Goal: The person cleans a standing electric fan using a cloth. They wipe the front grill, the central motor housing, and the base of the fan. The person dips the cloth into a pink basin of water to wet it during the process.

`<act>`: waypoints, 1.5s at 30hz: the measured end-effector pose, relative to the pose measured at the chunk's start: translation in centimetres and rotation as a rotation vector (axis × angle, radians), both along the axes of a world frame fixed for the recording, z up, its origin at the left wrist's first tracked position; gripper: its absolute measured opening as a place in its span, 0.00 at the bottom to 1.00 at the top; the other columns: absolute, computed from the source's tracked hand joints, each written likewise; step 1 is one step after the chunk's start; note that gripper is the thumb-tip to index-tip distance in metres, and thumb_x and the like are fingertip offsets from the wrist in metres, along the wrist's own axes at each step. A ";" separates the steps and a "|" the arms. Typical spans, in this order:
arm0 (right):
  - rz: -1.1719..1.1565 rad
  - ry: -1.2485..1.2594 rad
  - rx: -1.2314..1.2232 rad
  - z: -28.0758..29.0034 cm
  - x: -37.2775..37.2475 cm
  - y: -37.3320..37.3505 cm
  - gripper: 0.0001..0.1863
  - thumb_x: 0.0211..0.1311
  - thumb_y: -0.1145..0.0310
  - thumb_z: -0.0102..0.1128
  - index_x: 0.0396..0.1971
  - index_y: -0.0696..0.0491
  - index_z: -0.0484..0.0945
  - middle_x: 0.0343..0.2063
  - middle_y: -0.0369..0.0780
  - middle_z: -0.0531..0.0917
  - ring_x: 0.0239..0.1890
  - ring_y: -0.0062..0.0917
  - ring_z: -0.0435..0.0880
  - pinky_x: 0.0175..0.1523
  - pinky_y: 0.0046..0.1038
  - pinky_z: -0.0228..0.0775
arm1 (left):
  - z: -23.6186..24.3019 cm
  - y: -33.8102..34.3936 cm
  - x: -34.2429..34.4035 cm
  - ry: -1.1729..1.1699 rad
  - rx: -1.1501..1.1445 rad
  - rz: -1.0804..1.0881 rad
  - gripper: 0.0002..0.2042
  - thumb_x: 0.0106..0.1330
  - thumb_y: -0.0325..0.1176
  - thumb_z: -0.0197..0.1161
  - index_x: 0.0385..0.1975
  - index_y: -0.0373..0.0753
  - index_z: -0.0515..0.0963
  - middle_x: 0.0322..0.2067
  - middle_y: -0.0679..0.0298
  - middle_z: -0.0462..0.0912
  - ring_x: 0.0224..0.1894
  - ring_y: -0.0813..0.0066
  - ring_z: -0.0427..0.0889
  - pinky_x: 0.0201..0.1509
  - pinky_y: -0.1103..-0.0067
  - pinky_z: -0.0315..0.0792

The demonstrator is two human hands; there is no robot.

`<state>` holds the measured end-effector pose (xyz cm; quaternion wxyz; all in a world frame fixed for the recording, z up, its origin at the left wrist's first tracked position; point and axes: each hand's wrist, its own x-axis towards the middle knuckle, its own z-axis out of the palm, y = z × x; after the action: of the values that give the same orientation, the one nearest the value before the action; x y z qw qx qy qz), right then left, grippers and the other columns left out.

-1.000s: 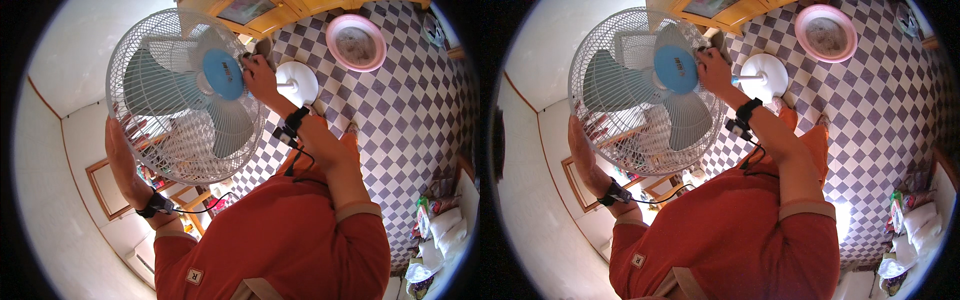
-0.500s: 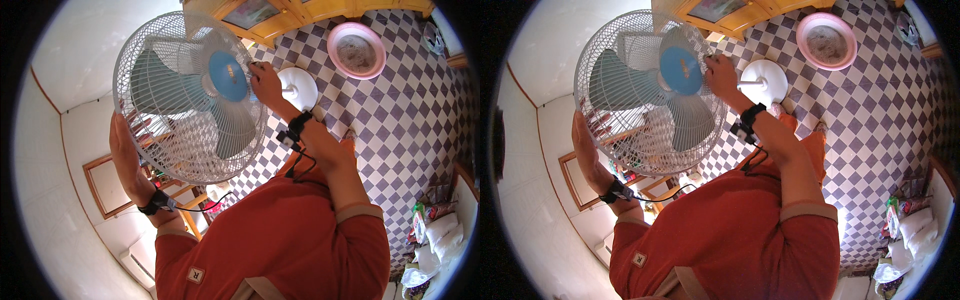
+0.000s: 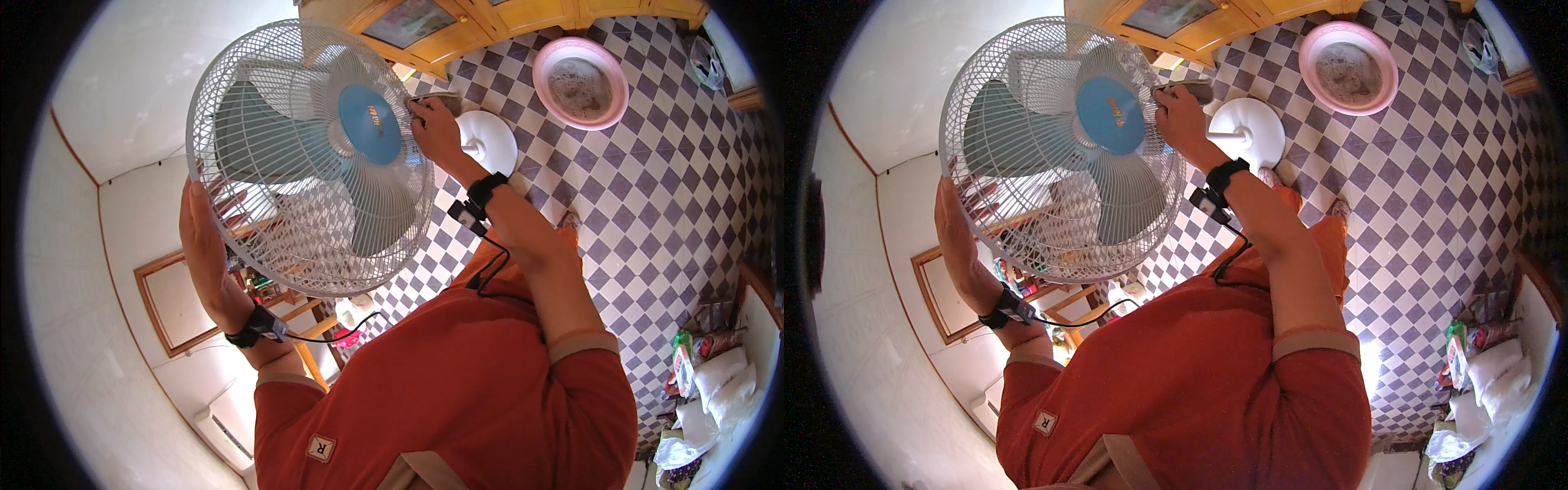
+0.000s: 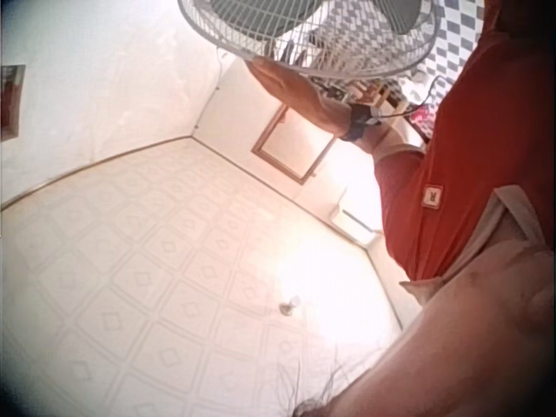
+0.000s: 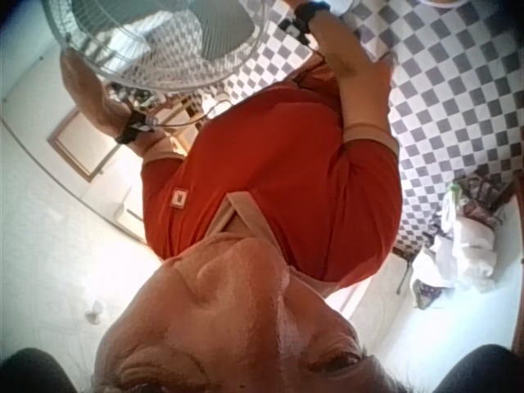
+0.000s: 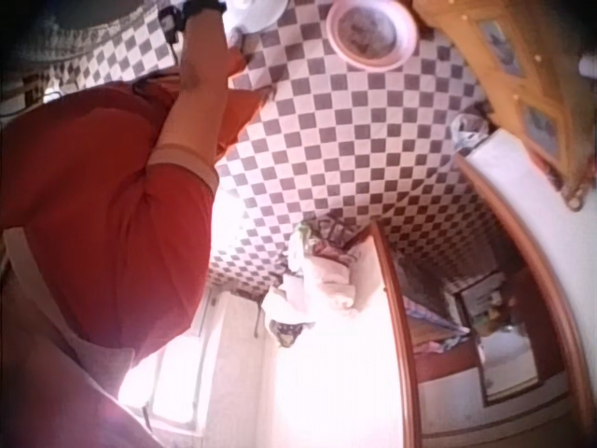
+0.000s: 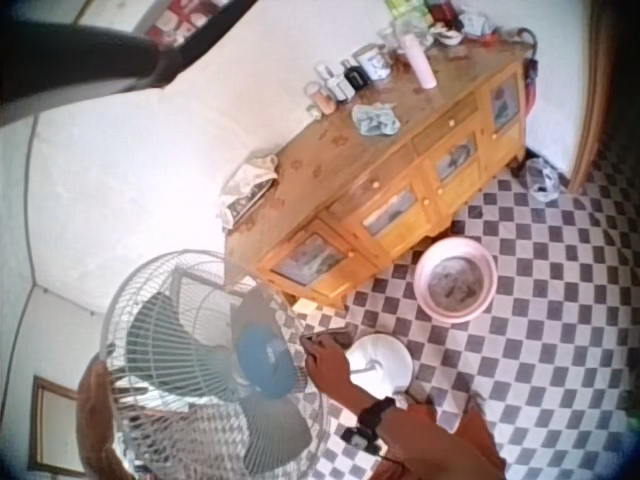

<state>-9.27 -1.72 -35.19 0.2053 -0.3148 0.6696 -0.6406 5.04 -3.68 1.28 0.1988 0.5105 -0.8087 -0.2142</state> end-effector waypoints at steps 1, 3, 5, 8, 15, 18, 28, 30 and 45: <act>0.007 0.000 -0.073 0.4 0.1 0.1 0.16 0.49 0.70 0.56 0.41 0.52 0.80 0.39 0.42 0.75 0.42 0.38 0.76 0.45 0.36 0.71 | 0.0 0.0 0.1 0.009 0.001 0.019 0.21 0.74 0.41 0.40 0.56 0.31 0.67 0.44 0.60 0.77 0.45 0.77 0.75 0.51 0.80 0.69; 0.020 -0.005 -0.214 1.4 1.1 0.8 0.17 0.50 0.69 0.56 0.42 0.52 0.81 0.40 0.43 0.76 0.41 0.39 0.76 0.45 0.36 0.71 | -0.2 0.2 0.3 0.024 0.008 0.056 0.21 0.74 0.42 0.40 0.56 0.31 0.67 0.44 0.59 0.77 0.45 0.76 0.75 0.52 0.80 0.69; 0.026 -0.044 -0.158 1.5 1.1 0.9 0.17 0.51 0.67 0.54 0.42 0.53 0.80 0.40 0.46 0.75 0.42 0.41 0.76 0.46 0.36 0.71 | -0.4 0.1 0.3 0.041 0.027 0.029 0.21 0.74 0.42 0.41 0.56 0.31 0.67 0.44 0.60 0.77 0.44 0.76 0.76 0.50 0.80 0.70; 0.011 -0.099 -0.001 -3.0 0.3 -1.2 0.17 0.52 0.65 0.53 0.40 0.57 0.79 0.40 0.48 0.76 0.41 0.43 0.76 0.46 0.38 0.70 | 0.0 -0.4 0.2 -0.015 -0.023 -0.039 0.24 0.72 0.47 0.42 0.57 0.33 0.66 0.44 0.56 0.78 0.43 0.70 0.80 0.44 0.77 0.74; 0.043 -0.873 -0.152 -0.4 0.4 1.0 0.22 0.51 0.63 0.56 0.46 0.60 0.72 0.43 0.47 0.77 0.44 0.34 0.78 0.49 0.30 0.70 | -0.1 0.3 0.6 -0.014 0.016 0.075 0.23 0.73 0.45 0.41 0.57 0.32 0.66 0.45 0.57 0.78 0.42 0.71 0.80 0.45 0.80 0.74; 0.191 -0.723 -0.142 0.9 0.2 2.3 0.23 0.48 0.66 0.59 0.47 0.58 0.73 0.44 0.46 0.77 0.45 0.31 0.77 0.50 0.29 0.70 | -0.3 0.5 0.4 -0.014 -0.030 0.026 0.24 0.73 0.46 0.41 0.58 0.33 0.66 0.45 0.56 0.78 0.40 0.70 0.81 0.43 0.79 0.75; 0.050 -0.385 -0.045 0.2 0.6 2.7 0.20 0.44 0.63 0.63 0.38 0.58 0.77 0.32 0.47 0.82 0.35 0.38 0.82 0.43 0.33 0.73 | -0.3 -0.3 1.3 -0.017 0.008 0.037 0.25 0.72 0.47 0.41 0.59 0.33 0.64 0.46 0.56 0.77 0.43 0.67 0.81 0.42 0.78 0.76; 0.063 -0.376 -0.161 3.4 0.7 2.8 0.18 0.45 0.63 0.63 0.36 0.57 0.78 0.33 0.47 0.81 0.37 0.39 0.81 0.44 0.32 0.72 | 0.0 0.0 1.2 -0.034 0.016 0.049 0.25 0.72 0.47 0.41 0.59 0.33 0.64 0.47 0.56 0.76 0.43 0.67 0.80 0.41 0.79 0.76; -0.054 -0.304 -0.144 1.5 0.1 -0.2 0.16 0.49 0.64 0.65 0.36 0.57 0.78 0.32 0.46 0.81 0.35 0.35 0.81 0.42 0.31 0.72 | -0.3 -0.3 1.0 0.058 0.015 -0.015 0.21 0.73 0.42 0.42 0.55 0.32 0.68 0.43 0.60 0.78 0.42 0.77 0.77 0.47 0.83 0.70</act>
<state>-9.17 -1.96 -33.67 0.2639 -0.2101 0.5916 -0.7323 6.07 -3.99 1.02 0.2169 0.4997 -0.8046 -0.2366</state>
